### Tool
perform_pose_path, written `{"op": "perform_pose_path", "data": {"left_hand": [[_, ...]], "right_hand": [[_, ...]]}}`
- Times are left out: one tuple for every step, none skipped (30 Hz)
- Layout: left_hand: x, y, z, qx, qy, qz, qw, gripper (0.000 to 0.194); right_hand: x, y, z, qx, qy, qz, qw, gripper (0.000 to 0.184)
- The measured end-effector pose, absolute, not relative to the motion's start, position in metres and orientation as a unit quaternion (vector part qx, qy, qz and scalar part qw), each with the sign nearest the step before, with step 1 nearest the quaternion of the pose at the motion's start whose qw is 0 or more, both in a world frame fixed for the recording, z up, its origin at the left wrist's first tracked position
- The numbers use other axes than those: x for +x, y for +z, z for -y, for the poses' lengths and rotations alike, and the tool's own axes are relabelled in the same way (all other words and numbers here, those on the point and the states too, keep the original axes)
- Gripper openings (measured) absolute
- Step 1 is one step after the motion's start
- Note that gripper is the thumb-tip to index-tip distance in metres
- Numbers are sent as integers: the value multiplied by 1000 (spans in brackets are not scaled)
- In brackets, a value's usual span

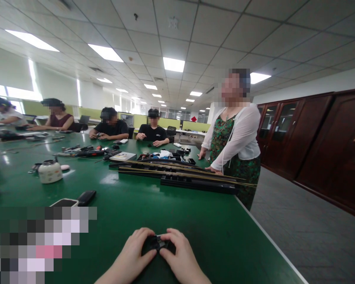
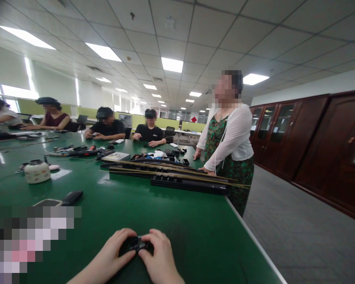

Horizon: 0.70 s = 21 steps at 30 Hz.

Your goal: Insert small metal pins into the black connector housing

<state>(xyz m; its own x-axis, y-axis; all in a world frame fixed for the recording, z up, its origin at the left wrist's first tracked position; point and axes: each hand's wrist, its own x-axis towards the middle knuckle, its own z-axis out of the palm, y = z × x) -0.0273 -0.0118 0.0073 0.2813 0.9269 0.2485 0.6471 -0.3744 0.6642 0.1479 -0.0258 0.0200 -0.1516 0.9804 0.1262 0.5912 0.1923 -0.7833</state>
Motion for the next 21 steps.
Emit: {"op": "perform_pose_path", "data": {"left_hand": [[-27,8,12,768,311,-512,225,24],[-27,8,12,768,311,-512,225,24],[-27,8,11,768,312,-512,225,24],[-27,7,11,768,312,-511,225,24],[-27,6,11,769,312,-511,225,25],[-27,5,10,768,312,-512,225,26],[-27,3,9,768,313,-512,224,27],[-28,2,9,766,315,-514,223,30],[-28,1,8,765,316,-516,222,32],[-28,0,8,763,318,-517,221,34],[-28,0,8,763,318,-518,221,35],[-28,0,8,763,317,-518,222,35],[-28,0,8,763,316,-517,223,34],[-28,1,9,764,315,-517,224,32],[-28,2,9,764,314,-516,225,31],[-28,2,9,764,314,-516,226,29],[-28,3,10,764,314,-517,226,28],[-28,3,9,764,314,-517,226,28],[-28,3,9,764,315,-516,226,28],[-28,2,9,764,315,-516,226,28],[-28,2,9,764,316,-515,225,29]], "right_hand": [[148,20,26,-563,295,698,330,29],[147,20,25,-563,293,697,332,29],[147,19,25,-564,291,696,335,28],[147,18,25,-565,288,696,337,27],[147,17,24,-566,286,696,338,26],[147,17,24,-567,284,695,339,24],[147,16,24,-568,283,695,339,23],[147,15,24,-568,281,695,339,23],[146,15,24,-568,280,696,339,23],[146,15,24,-568,279,696,339,23],[146,15,24,-569,279,696,339,23],[146,15,24,-570,279,695,339,23],[146,15,24,-571,279,694,338,23],[146,15,24,-572,279,694,338,23],[146,15,24,-572,279,693,338,24],[146,15,24,-571,279,694,338,24],[147,15,24,-571,280,694,338,24],[147,15,24,-570,280,694,338,24],[147,14,24,-569,280,695,339,24],[147,14,24,-568,280,695,341,24],[147,14,24,-567,279,695,343,24]]}}
